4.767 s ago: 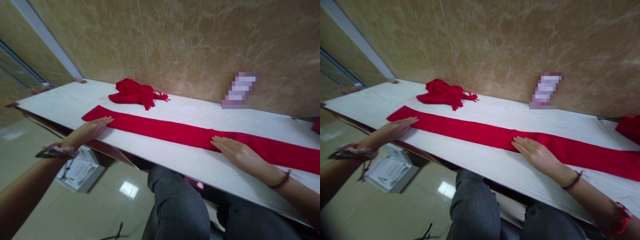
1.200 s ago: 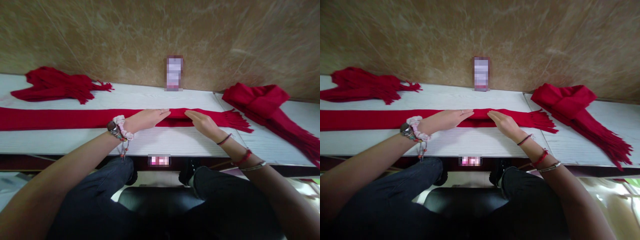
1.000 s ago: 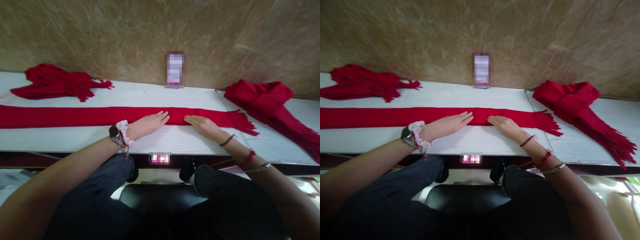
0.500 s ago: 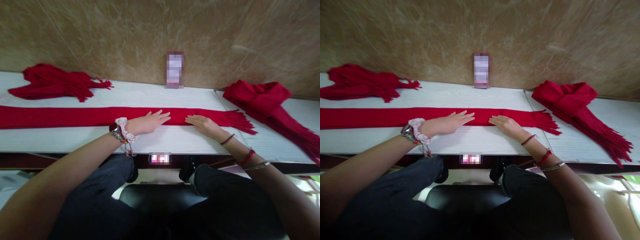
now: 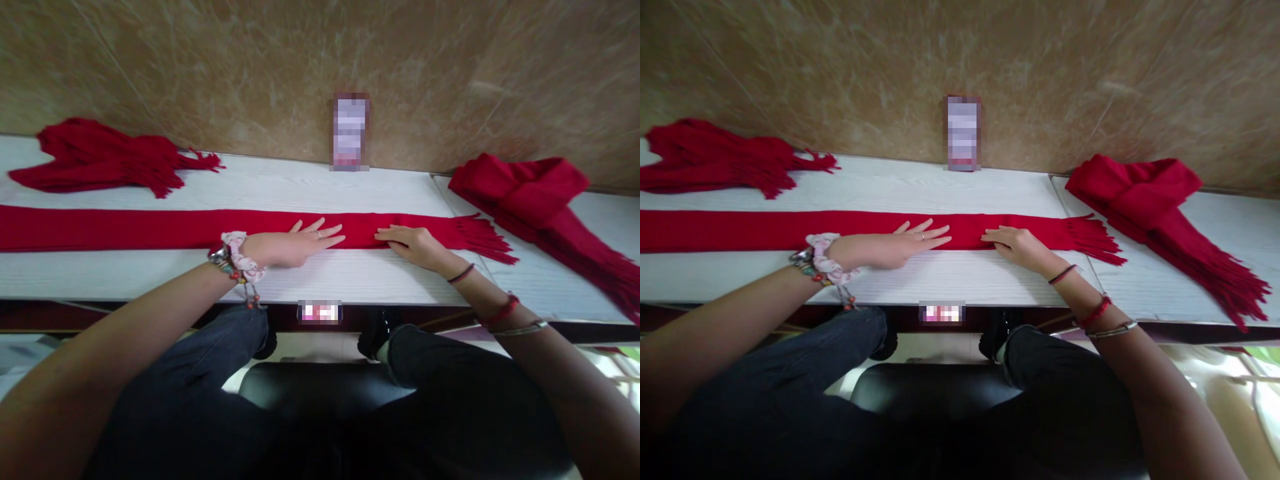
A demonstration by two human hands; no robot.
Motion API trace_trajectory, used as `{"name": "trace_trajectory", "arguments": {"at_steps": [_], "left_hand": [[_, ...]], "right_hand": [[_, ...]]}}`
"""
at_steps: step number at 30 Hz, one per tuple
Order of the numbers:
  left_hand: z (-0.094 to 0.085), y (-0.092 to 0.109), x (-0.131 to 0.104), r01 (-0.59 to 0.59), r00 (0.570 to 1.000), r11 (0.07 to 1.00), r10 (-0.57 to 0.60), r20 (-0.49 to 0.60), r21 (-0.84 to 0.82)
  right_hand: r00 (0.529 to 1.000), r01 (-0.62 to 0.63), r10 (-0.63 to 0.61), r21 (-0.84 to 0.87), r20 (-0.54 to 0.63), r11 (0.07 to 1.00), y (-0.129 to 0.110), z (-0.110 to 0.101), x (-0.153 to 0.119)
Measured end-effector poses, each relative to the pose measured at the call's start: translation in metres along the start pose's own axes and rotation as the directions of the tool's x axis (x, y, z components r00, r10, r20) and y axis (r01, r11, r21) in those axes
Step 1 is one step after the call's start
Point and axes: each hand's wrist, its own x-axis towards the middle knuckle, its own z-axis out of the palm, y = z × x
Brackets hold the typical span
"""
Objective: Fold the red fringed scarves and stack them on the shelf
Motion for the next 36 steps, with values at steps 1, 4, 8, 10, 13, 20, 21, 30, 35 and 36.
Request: {"name": "trace_trajectory", "arguments": {"at_steps": [1, 4, 8, 10, 13, 20, 21, 30, 35, 36], "left_hand": [[0.002, 0.000, 0.000, -0.002, 1.000, 1.000, 0.002, -0.002, 0.004], [0.003, -0.002, 0.000, -0.012, 1.000, 1.000, 0.012, 0.007, 0.016], [-0.008, 0.001, 0.002, -0.011, 0.999, 1.000, 0.011, 0.031, -0.002], [-0.013, 0.008, 0.007, 0.001, 1.000, 1.000, -0.001, -0.001, -0.027], [-0.012, 0.018, 0.020, 0.038, 0.990, 0.999, -0.043, -0.134, -0.039], [0.011, 0.008, 0.029, -0.076, 0.974, 0.997, 0.080, -0.214, 0.028], [0.011, 0.006, 0.027, -0.088, 0.974, 0.996, 0.090, -0.208, 0.020], [-0.008, 0.027, 0.045, -0.042, 0.946, 0.999, 0.039, -0.323, -0.003], [0.003, 0.023, 0.056, -0.113, 0.954, 0.993, 0.119, -0.274, 0.037], [0.004, 0.021, 0.056, -0.119, 0.958, 0.992, 0.124, -0.260, 0.035]], "right_hand": [[1.000, -0.003, 0.003, 0.005, 0.010, 1.000, 0.000, 0.000, 0.000], [1.000, -0.002, 0.003, -0.019, 0.024, 1.000, 0.000, 0.001, 0.000], [1.000, 0.026, -0.026, -0.072, 0.008, 0.997, -0.001, 0.004, 0.000], [0.999, 0.037, -0.037, -0.094, 0.008, 0.995, -0.004, 0.004, 0.001], [0.998, 0.028, -0.020, -0.149, 0.052, 0.988, -0.008, 0.003, 0.003], [0.963, -0.090, 0.153, -0.273, 0.221, 0.958, 0.004, -0.012, -0.015], [0.960, -0.102, 0.168, -0.280, 0.224, 0.955, 0.007, -0.015, -0.020], [0.982, -0.076, 0.129, -0.339, 0.136, 0.938, 0.005, -0.016, -0.026], [0.980, -0.041, 0.108, -0.363, 0.166, 0.931, 0.008, -0.021, -0.035], [0.979, -0.047, 0.118, -0.372, 0.169, 0.927, 0.010, -0.024, -0.040]]}}
